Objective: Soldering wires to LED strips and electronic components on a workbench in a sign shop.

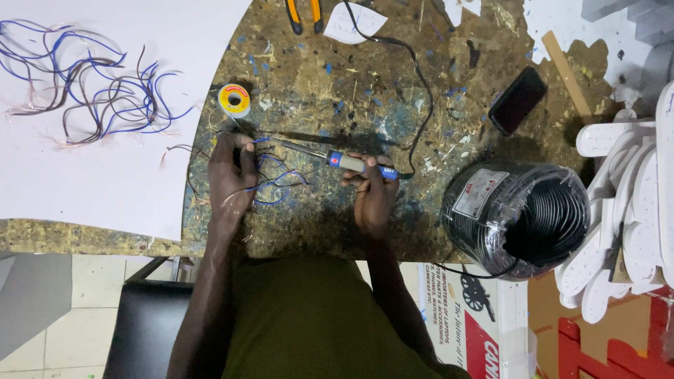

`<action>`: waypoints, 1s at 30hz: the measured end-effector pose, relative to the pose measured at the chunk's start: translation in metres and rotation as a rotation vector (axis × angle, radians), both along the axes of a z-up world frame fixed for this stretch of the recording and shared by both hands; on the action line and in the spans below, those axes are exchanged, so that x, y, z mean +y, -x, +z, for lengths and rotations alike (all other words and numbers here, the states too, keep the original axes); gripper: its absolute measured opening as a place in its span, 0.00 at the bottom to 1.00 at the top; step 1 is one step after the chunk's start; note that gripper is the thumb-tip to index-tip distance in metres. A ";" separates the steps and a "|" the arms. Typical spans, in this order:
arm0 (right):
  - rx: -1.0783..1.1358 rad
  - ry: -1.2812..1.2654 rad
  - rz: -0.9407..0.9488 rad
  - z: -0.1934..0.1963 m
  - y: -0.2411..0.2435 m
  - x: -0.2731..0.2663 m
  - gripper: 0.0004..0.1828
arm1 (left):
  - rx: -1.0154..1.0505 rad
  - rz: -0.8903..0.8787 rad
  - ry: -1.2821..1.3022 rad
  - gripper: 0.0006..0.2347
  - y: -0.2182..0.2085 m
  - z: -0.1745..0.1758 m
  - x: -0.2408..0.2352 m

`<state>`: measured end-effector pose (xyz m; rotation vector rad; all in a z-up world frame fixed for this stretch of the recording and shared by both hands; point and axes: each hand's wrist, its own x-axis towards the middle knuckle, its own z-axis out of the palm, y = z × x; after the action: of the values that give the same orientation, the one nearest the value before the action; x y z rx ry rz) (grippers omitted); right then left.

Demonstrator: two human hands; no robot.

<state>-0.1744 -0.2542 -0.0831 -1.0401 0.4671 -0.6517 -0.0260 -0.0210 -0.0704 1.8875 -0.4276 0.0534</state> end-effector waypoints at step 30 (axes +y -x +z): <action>-0.018 -0.151 -0.088 -0.005 0.002 -0.012 0.09 | -0.009 -0.056 0.106 0.04 -0.007 0.028 0.018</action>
<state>-0.1766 -0.2660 -0.0877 -0.8743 0.5405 -0.6922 -0.0190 -0.0035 -0.0424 1.7705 -0.4750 0.0467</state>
